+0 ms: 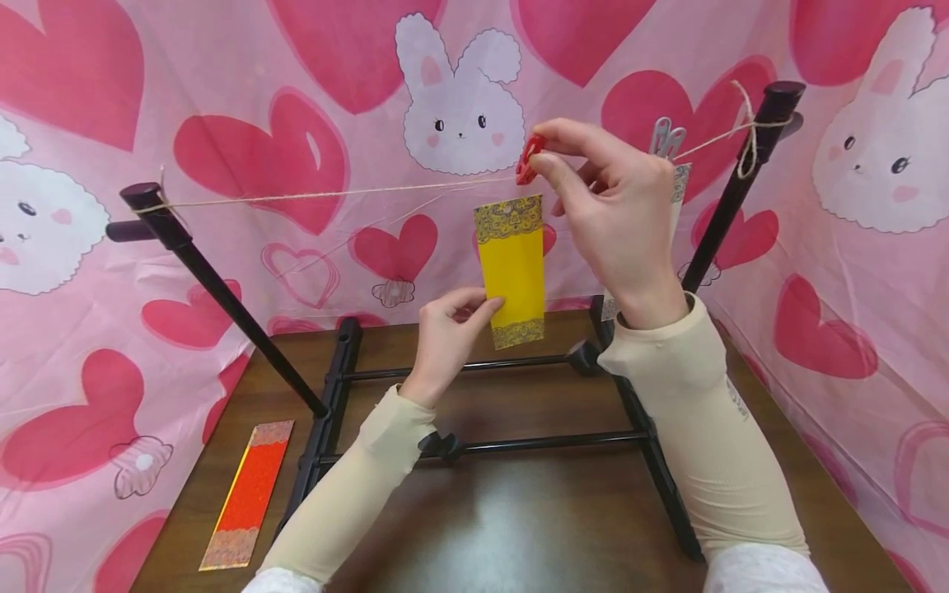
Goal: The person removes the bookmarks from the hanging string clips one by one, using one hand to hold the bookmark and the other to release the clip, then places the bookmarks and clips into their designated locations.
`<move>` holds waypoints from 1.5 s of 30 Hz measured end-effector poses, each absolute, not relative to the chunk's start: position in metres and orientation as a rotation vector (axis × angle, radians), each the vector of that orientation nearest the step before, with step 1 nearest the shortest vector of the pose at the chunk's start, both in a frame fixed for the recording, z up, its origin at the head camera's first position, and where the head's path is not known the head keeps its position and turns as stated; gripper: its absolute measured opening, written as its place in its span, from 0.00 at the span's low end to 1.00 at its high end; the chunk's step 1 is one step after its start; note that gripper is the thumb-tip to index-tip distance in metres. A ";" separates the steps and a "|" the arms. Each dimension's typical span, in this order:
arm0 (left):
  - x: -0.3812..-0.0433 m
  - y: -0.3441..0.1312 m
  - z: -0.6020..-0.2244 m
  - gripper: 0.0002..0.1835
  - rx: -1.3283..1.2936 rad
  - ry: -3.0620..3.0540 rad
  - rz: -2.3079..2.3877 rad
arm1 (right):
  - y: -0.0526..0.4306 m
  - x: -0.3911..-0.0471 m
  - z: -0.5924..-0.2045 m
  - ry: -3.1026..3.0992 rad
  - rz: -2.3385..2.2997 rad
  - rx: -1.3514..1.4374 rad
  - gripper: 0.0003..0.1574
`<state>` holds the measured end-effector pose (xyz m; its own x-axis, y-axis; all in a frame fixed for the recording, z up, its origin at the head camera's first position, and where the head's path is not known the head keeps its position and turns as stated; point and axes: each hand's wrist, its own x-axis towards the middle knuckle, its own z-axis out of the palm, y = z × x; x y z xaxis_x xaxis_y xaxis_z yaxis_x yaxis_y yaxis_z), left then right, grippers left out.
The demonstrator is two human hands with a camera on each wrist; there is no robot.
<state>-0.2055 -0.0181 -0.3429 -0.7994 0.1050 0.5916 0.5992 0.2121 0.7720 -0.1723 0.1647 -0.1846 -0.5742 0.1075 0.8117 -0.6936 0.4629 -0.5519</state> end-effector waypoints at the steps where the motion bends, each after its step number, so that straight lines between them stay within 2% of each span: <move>1: -0.205 -0.019 -0.343 0.10 -0.647 -2.078 -1.616 | 0.165 -0.172 -0.185 -1.866 1.186 0.513 0.16; 7: -0.204 -0.023 -0.347 0.10 -0.621 -2.089 -1.590 | 0.168 -0.170 -0.190 -1.834 1.071 0.591 0.17; 23: -0.195 -0.041 -0.355 0.10 -0.610 -2.099 -1.548 | 0.178 -0.164 -0.202 -1.892 0.997 0.591 0.21; 32: -0.189 -0.051 -0.363 0.09 -0.597 -2.126 -1.500 | 0.178 -0.160 -0.207 -1.953 1.036 0.502 0.22; 45: -0.182 -0.070 -0.370 0.10 -0.537 -2.160 -1.509 | 0.188 -0.155 -0.220 -1.974 0.915 0.579 0.27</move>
<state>-0.1820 -0.0698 -0.3704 -0.8238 0.0594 0.5637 0.5498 0.3260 0.7691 -0.1555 0.1878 -0.2202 -0.5218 -0.0517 0.8515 -0.6832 0.6230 -0.3808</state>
